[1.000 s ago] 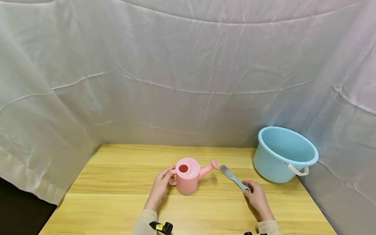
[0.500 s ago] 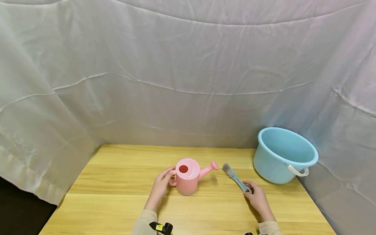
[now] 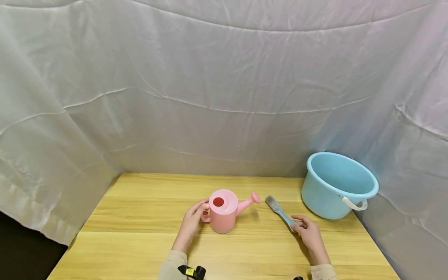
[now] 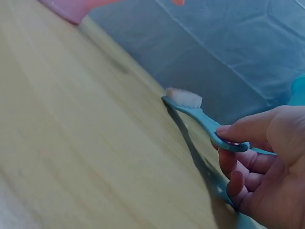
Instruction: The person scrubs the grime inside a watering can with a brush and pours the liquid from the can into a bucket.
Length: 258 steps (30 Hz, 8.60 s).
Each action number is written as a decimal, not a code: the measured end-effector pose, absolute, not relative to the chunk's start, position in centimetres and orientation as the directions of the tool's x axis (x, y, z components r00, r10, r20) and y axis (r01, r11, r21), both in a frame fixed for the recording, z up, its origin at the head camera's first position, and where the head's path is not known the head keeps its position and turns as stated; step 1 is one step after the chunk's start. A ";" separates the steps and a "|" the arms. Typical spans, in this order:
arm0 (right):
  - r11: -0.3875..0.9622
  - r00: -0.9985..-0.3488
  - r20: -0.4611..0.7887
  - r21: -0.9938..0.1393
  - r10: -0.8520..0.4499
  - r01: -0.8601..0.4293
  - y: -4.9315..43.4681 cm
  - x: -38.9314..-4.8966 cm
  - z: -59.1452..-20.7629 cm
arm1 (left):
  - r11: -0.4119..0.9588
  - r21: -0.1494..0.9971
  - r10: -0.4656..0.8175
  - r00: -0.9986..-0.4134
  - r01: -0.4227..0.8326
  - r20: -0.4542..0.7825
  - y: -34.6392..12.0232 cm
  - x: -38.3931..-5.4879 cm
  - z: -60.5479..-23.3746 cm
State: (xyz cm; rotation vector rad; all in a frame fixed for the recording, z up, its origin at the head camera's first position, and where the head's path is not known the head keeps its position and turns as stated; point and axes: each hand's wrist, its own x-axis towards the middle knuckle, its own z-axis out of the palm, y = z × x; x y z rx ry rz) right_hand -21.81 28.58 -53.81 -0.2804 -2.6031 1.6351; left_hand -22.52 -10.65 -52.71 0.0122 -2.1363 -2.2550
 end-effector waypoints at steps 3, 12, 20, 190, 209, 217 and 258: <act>0.356 -0.980 -0.073 -0.925 0.185 0.136 28.7 -21.9 -53.7 | -0.055 0.998 -0.033 -0.999 0.020 0.019 -10.6 -22.5 -52.8; 0.113 -0.972 -0.090 -0.987 0.218 0.117 28.6 -22.0 -53.5 | -0.056 0.998 -0.025 -0.999 0.028 0.026 -10.7 -22.7 -52.9; -0.159 -0.982 -0.086 -0.986 0.170 0.059 28.9 -21.5 -53.0 | -0.062 0.998 -0.026 -0.999 0.028 0.026 -10.6 -22.5 -52.8; 0.672 -0.762 0.606 -0.469 -0.228 -0.574 6.0 -23.4 -39.7 | -0.121 0.992 -0.005 -1.000 0.029 0.029 -10.6 -22.7 -53.2; 0.795 -0.814 0.520 -0.363 -0.261 -0.486 5.9 -24.0 -43.3 | -0.142 0.990 -0.001 -1.000 0.018 0.018 -10.6 -22.7 -53.5; 0.832 -0.794 0.546 -0.286 -0.267 -0.476 5.9 -24.3 -43.5 | -0.140 0.990 -0.005 -1.000 0.022 0.022 -10.6 -22.7 -53.4; 0.860 -0.783 0.527 -0.174 -0.330 -0.480 6.3 -25.4 -42.7 | -0.130 0.991 -0.007 -1.000 0.015 0.014 -10.6 -22.9 -53.2</act>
